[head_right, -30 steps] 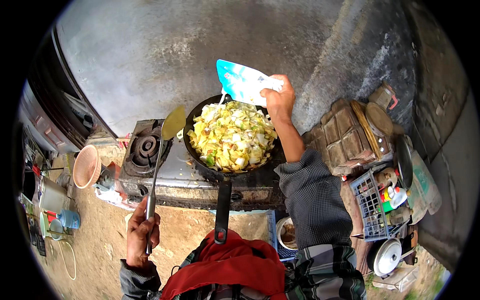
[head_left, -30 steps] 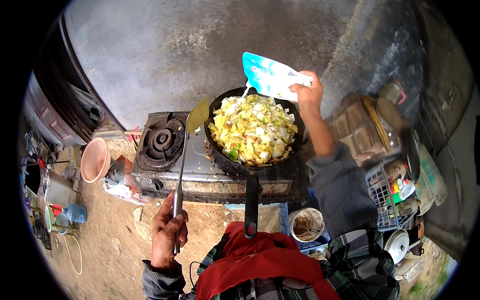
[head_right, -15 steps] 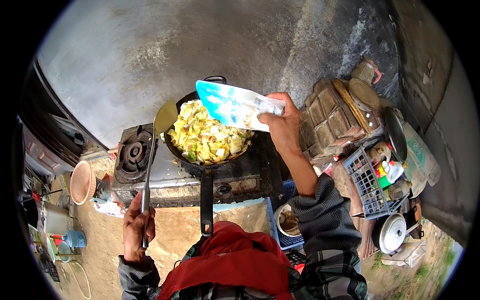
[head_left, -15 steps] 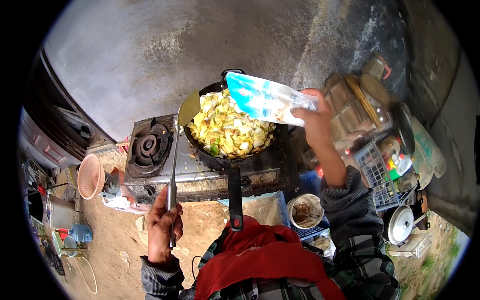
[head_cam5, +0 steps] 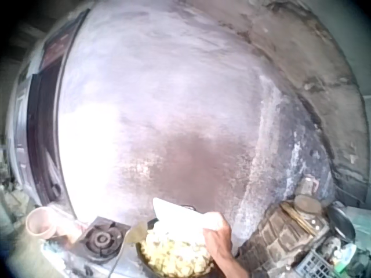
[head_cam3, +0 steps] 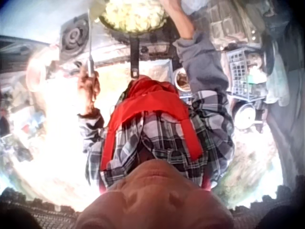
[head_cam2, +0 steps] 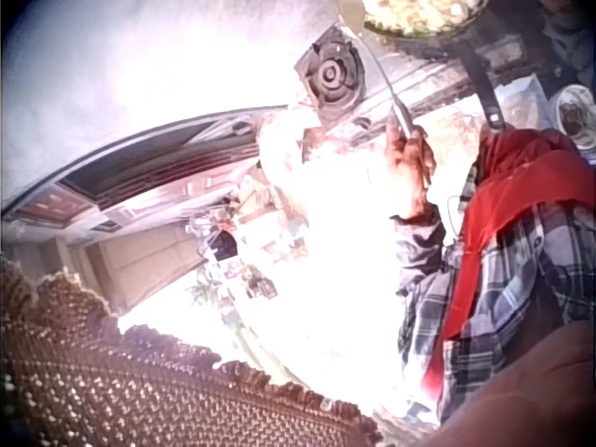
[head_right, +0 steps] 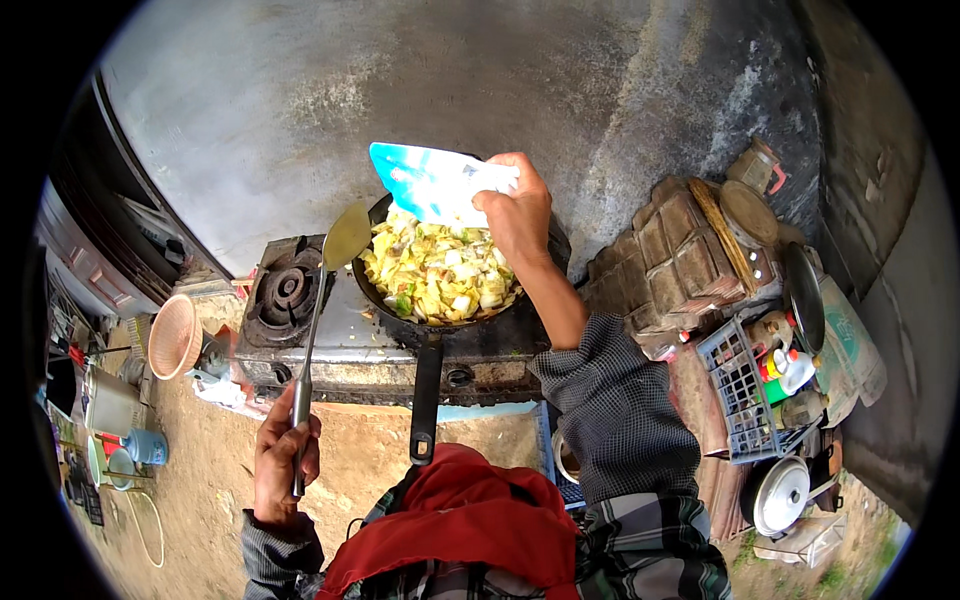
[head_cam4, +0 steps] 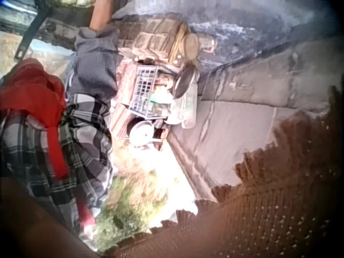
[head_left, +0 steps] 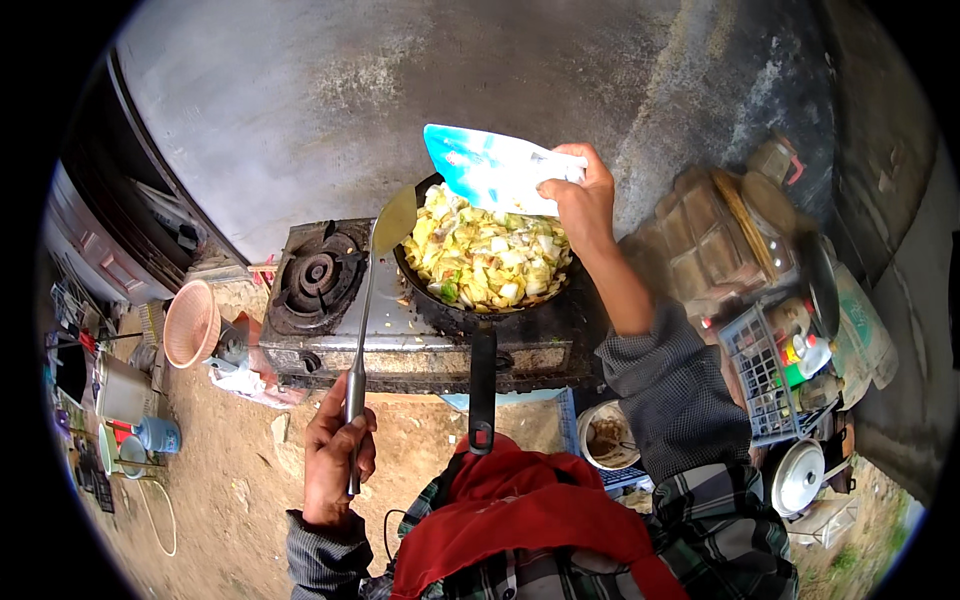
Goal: The person stirs chopped vegetables in a wok on an outdoor gas stove using a spatula. They add seasoning from a packet and a liquid from a large bottle. The person briefly enters a cluttered indoor room to retrieve a small white item from a plastic bag before returning to the stove to continue stirring the vegetables.
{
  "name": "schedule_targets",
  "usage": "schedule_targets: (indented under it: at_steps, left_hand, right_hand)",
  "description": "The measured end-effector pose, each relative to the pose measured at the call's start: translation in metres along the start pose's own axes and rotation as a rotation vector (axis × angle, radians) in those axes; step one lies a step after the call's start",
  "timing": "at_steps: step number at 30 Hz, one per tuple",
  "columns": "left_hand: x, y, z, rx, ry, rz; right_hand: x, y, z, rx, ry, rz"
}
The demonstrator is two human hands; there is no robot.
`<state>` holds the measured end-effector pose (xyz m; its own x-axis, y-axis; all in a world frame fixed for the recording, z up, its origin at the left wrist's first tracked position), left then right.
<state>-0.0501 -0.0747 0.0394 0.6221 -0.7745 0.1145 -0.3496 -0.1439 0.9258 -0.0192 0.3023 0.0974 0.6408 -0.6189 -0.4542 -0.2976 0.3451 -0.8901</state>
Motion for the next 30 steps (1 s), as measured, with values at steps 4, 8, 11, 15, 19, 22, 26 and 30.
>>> schedule_targets:
  at_steps: [4, 8, 11, 15, 19, 22, 26, 30]
  left_hand:
    - [0.003, 0.003, -0.001, -0.004, 0.017, -0.002]
    - [0.001, 0.002, -0.001, -0.011, 0.023, 0.002]
    - [0.006, -0.003, 0.006, 0.007, 0.045, -0.013]
    - [0.000, -0.002, 0.005, 0.017, 0.022, -0.005]
    - [-0.007, 0.004, -0.005, 0.000, 0.002, 0.011]
    - [-0.013, 0.005, -0.008, -0.001, -0.016, 0.000]
    - [-0.006, 0.003, -0.005, 0.008, -0.009, 0.007]
    - [-0.010, 0.003, -0.006, -0.010, -0.020, 0.010]
  right_hand:
    - [-0.030, 0.004, -0.008, 0.055, 0.046, 0.005]
    - [-0.032, -0.006, 0.015, -0.041, 0.059, -0.034]
    - [-0.001, -0.017, 0.018, -0.126, -0.021, -0.055]
    - [0.031, -0.015, 0.054, -0.003, 0.018, -0.085]
    - [0.049, -0.012, 0.100, -0.012, 0.144, -0.074]
    - [0.039, -0.003, 0.120, 0.072, 0.186, -0.040]
    - [0.026, 0.011, 0.117, -0.015, 0.223, -0.090]
    - [-0.011, 0.028, 0.113, 0.109, 0.285, -0.026]
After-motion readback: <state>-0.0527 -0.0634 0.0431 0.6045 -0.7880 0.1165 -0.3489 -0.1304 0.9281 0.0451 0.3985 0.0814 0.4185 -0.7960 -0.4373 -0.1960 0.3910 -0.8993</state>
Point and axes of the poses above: each hand's wrist, its own x-axis away from the middle knuckle, its own z-axis out of the back of the hand, y = z × x, the point moved 4 cm from there along -x, towards the middle knuckle, and after that the axes turned 12 degrees about -y, right-handed, at the moved point
